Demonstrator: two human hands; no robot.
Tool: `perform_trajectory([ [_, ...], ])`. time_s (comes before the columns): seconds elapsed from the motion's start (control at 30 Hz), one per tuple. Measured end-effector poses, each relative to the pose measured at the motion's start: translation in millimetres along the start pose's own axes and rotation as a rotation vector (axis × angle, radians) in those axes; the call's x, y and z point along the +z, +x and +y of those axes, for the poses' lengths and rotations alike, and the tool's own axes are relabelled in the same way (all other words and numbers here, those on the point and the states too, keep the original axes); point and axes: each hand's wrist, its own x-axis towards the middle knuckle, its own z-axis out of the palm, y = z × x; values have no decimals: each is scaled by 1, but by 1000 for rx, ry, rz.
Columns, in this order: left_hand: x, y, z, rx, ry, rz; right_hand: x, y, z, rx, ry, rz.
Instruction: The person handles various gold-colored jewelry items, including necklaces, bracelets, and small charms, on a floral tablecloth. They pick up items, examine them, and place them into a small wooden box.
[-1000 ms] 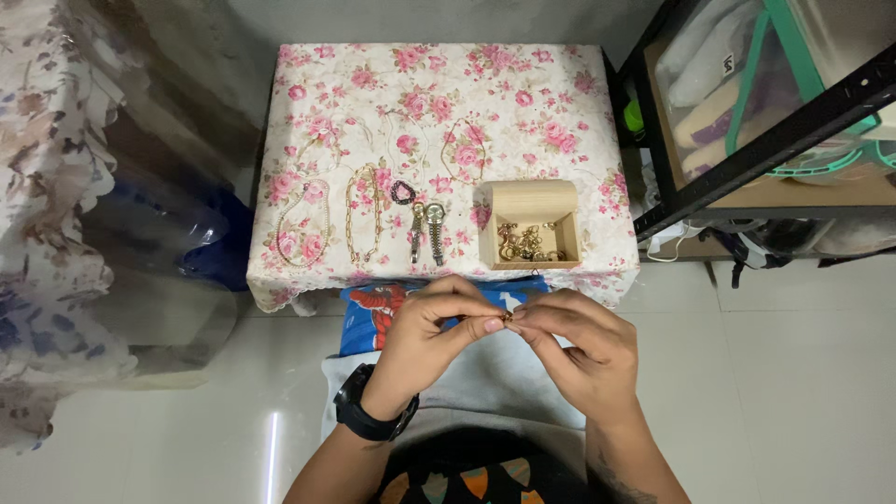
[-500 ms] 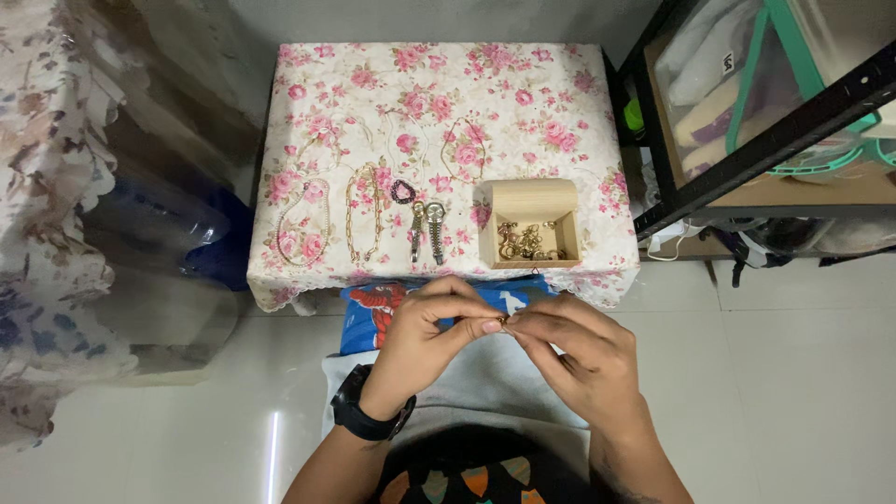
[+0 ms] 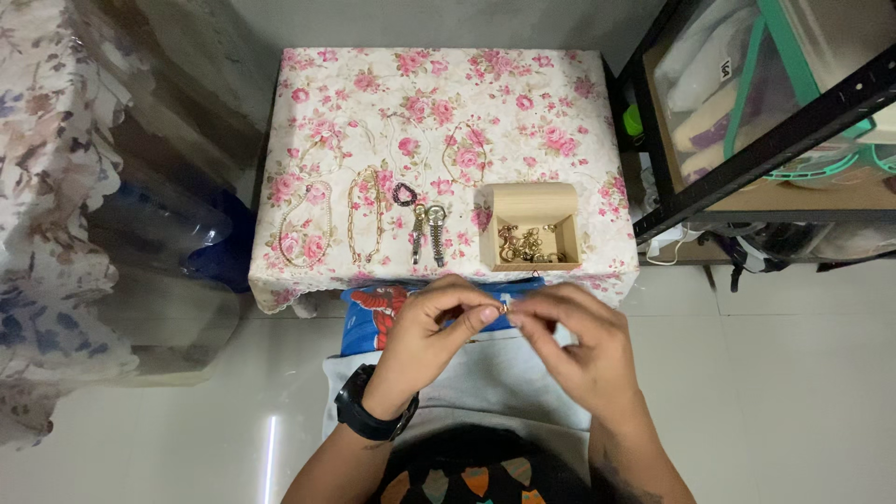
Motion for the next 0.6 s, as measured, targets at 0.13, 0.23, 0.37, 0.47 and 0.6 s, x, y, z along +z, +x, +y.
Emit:
perform_trajectory([
  [0.13, 2, 2, 1, -43, 48, 32, -8, 9, 4, 107, 51, -171],
  [0.23, 4, 2, 1, -38, 42, 61, -12, 21, 13, -50, 61, -247],
  [0.37, 2, 5, -1, -43, -77, 53, -13, 39, 24, 88, 306, -317],
  [0.47, 0, 10, -10, 33, -52, 50, -15, 48, 27, 263, 579, -337],
  [0.6, -4, 19, -31, 94, 132, 97, -23, 65, 23, 171, 747, -348],
])
